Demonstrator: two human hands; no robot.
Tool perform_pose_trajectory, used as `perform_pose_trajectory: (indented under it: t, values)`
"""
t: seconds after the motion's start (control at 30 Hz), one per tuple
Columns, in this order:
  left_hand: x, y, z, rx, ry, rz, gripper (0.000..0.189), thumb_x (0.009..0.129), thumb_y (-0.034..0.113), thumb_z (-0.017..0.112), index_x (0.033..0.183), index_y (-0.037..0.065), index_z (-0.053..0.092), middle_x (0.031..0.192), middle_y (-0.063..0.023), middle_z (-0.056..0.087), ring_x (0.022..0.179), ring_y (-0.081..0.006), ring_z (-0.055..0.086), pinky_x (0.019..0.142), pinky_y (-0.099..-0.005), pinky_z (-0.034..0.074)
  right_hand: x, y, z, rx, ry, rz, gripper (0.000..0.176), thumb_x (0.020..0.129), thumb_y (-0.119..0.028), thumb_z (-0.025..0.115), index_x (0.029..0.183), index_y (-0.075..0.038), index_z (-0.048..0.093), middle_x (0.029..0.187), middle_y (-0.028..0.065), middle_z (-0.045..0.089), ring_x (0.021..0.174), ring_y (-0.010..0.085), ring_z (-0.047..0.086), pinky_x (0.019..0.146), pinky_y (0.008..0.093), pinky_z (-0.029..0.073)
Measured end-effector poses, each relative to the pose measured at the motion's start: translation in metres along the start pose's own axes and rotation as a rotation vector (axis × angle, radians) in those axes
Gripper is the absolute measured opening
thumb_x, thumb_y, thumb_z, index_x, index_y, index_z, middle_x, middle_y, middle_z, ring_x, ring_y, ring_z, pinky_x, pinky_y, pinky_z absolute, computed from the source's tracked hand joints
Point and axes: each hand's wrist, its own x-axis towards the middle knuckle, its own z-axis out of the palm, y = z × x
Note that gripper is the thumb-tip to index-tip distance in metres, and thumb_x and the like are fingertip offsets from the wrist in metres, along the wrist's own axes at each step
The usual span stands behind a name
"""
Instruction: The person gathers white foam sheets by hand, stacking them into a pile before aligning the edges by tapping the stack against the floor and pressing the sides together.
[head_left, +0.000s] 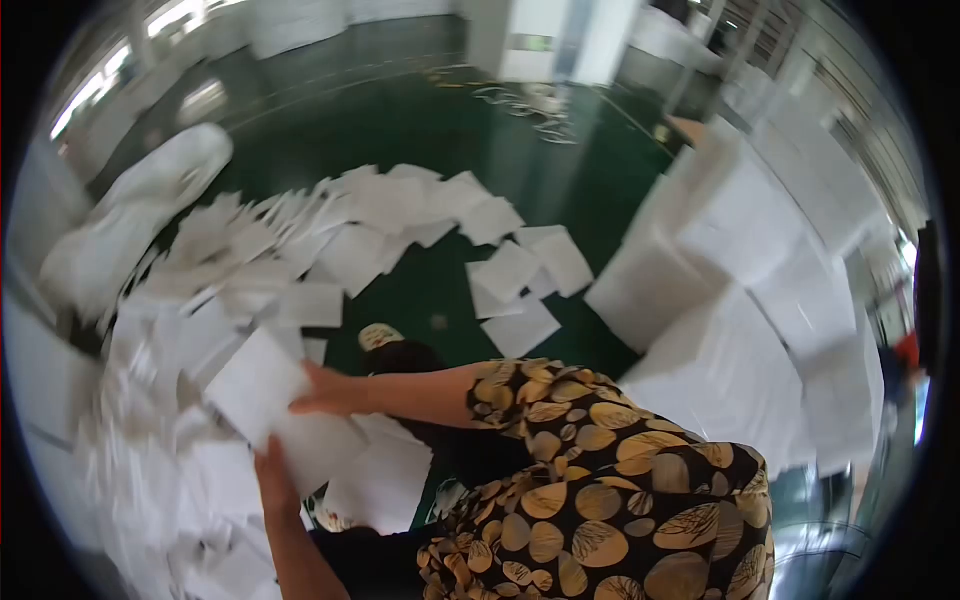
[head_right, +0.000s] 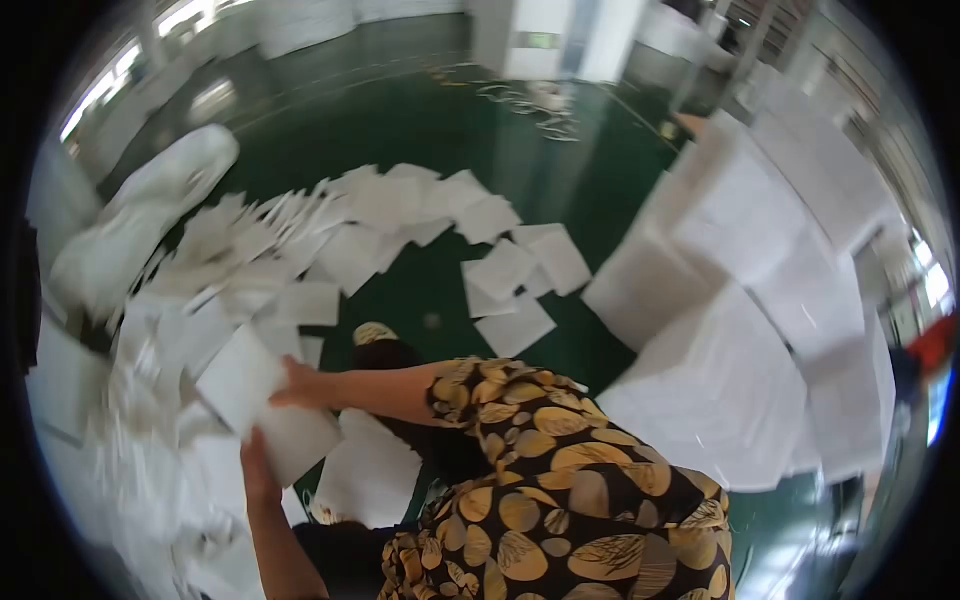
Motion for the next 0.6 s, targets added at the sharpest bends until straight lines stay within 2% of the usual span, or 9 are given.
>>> perform_pose_trajectory:
  t: [0.07, 0.1, 0.17, 0.3, 0.37, 0.43, 0.47, 0.53, 0.6]
  values:
    - [0.001, 0.020, 0.012, -0.029, -0.073, 0.054, 0.052, 0.095, 0.029, 0.053, 0.135, -0.002, 0.040, 0.126, -0.0154, 0.053, 0.111, -0.0266, 0.053, 0.096, -0.0390, 0.043, -0.008, -0.017, -0.009, 0.003, 0.055, -0.068, 0.088, 0.071, -0.030, 0.073, 0.136, 0.004, 0.024, 0.122, 0.0270, 0.053, 0.116, 0.0377, 0.051, 0.098, 0.0409, 0.041]
    - [0.011, 0.012, 0.010, -0.039, -0.057, 0.020, 0.054, 0.095, 0.031, 0.053, 0.135, -0.002, 0.040, 0.127, -0.0165, 0.053, 0.110, -0.0270, 0.054, 0.096, -0.0403, 0.043, -0.014, -0.016, -0.017, -0.106, 0.064, -0.093, 0.089, 0.076, -0.036, 0.070, 0.139, 0.004, 0.020, 0.121, 0.0263, 0.054, 0.115, 0.0396, 0.052, 0.098, 0.0399, 0.041]
    - [0.027, 0.012, 0.014, -0.087, -0.123, 0.042, 0.056, 0.094, 0.033, 0.054, 0.135, -0.003, 0.039, 0.126, -0.0178, 0.053, 0.108, -0.0278, 0.055, 0.094, -0.0403, 0.044, -0.049, -0.054, -0.042, -0.222, 0.123, -0.014, 0.086, 0.082, -0.046, 0.063, 0.139, 0.004, 0.022, 0.118, 0.0270, 0.056, 0.110, 0.0418, 0.054, 0.096, 0.0416, 0.042]
    - [0.078, -0.005, -0.016, 0.071, -0.005, 0.007, 0.063, 0.093, 0.036, 0.055, 0.134, -0.008, 0.036, 0.125, -0.0211, 0.052, 0.105, -0.0319, 0.056, 0.090, -0.0401, 0.047, -0.080, -0.033, -0.093, -0.646, 0.432, -0.084, 0.075, 0.083, -0.051, 0.058, 0.137, -0.002, 0.037, 0.121, 0.0253, 0.054, 0.109, 0.0383, 0.055, 0.094, 0.0416, 0.043]
    - [0.105, -0.031, -0.038, 0.311, 0.051, 0.114, 0.070, 0.091, 0.038, 0.059, 0.135, -0.009, 0.034, 0.127, -0.0232, 0.051, 0.108, -0.0339, 0.055, 0.090, -0.0409, 0.048, -0.089, -0.017, -0.108, -0.825, 0.136, 0.229, 0.062, 0.083, -0.049, 0.058, 0.126, -0.006, 0.051, 0.120, 0.0249, 0.054, 0.108, 0.0385, 0.055, 0.091, 0.0444, 0.045]
    - [0.183, -0.110, -0.105, 0.625, 0.109, 0.172, 0.079, 0.086, 0.047, 0.063, 0.137, -0.005, 0.034, 0.126, -0.0247, 0.051, 0.103, -0.0338, 0.058, 0.087, -0.0403, 0.049, -0.106, -0.003, -0.101, -0.848, 0.065, 0.148, 0.054, 0.082, -0.047, 0.059, 0.119, -0.008, 0.057, 0.118, 0.0241, 0.054, 0.110, 0.0389, 0.055, 0.090, 0.0461, 0.045]
    - [0.193, -0.108, -0.086, 0.610, 0.092, 0.190, 0.079, 0.086, 0.047, 0.063, 0.137, -0.005, 0.034, 0.126, -0.0247, 0.051, 0.103, -0.0338, 0.058, 0.087, -0.0403, 0.049, -0.112, -0.011, -0.098, -0.886, 0.046, 0.171, 0.054, 0.081, -0.046, 0.059, 0.120, -0.008, 0.057, 0.117, 0.0236, 0.054, 0.110, 0.0390, 0.055, 0.090, 0.0466, 0.046]
    - [0.187, -0.095, -0.066, 0.920, 0.057, 0.034, 0.093, 0.080, 0.063, 0.055, 0.138, -0.008, 0.035, 0.136, -0.0252, 0.042, 0.119, -0.0359, 0.042, 0.100, -0.0414, 0.033, -0.119, -0.017, -0.095, -0.923, 0.053, 0.195, 0.054, 0.081, -0.045, 0.060, 0.120, -0.008, 0.057, 0.117, 0.0231, 0.053, 0.110, 0.0390, 0.055, 0.089, 0.0472, 0.046]
    - [0.092, -0.047, -0.038, 1.239, 0.039, -0.123, 0.110, 0.075, 0.079, 0.046, 0.138, -0.010, 0.036, 0.146, -0.0258, 0.033, 0.136, -0.0381, 0.027, 0.113, -0.0426, 0.018, -0.113, -0.012, -0.096, -0.922, -0.010, 0.142, 0.054, 0.081, -0.045, 0.059, 0.120, -0.008, 0.057, 0.119, 0.0227, 0.052, 0.112, 0.0384, 0.054, 0.091, 0.0471, 0.045]
